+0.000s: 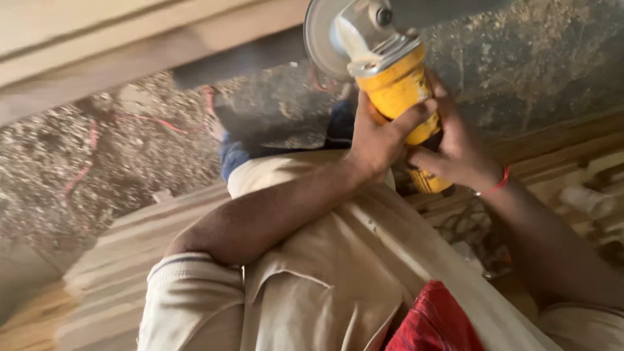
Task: The person uses a handheld angle grinder to smooth the surface of wooden planks. They repeatedly move the tool along the length of the wood, flip the planks to treat different sides, and inspect the finished edges.
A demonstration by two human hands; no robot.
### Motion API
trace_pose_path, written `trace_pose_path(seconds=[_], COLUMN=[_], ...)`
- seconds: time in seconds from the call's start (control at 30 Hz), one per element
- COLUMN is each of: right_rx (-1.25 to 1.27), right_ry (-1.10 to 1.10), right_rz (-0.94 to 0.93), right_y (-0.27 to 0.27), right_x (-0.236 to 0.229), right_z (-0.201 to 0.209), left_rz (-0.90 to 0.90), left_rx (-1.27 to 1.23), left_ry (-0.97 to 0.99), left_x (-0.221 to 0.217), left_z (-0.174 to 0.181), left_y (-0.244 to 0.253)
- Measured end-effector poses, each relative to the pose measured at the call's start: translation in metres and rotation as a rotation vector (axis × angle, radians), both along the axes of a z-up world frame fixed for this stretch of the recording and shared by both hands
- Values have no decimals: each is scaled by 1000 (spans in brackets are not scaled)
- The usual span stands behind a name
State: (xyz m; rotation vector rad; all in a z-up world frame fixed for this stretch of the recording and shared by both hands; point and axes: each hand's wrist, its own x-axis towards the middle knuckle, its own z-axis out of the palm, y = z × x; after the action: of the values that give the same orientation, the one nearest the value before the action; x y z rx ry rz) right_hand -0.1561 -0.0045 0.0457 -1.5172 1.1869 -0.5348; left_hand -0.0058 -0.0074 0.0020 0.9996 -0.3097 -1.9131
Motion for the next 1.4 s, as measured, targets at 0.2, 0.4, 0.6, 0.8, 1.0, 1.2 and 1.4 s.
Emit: trace_pose_path(seconds=[0.2,0.4,0.6,0.8,1.0,1.2,1.4], right_rx=[-84,-47,147,118,157,124,-60], right_ry=[38,128,50,-13,-135,72,-73], right_rz=[33,-41,-251,-364,-546,-310,-8], right_y=[-26,-31,-34,-37,-24,-30,-35], right_x=[-154,-284,-382,-449,-452,-395,-284], right_z=[-18,-39,-55,-70,-69,-56,-51], left_rz=[-2,-162,-362,-467,-508,-383,-30], left_rx=[-16,73,47,63,-11,-220,-8], left_ry=[-9,-70,-176,-237,-314,-304,-15], left_x=[-160,-288,-393,-470,-492,-417,-285], left_z=[-19,-37,-53,-68,-76,-55,-26], left_y=[-27,-56,-87,-106,-107,-89,-49])
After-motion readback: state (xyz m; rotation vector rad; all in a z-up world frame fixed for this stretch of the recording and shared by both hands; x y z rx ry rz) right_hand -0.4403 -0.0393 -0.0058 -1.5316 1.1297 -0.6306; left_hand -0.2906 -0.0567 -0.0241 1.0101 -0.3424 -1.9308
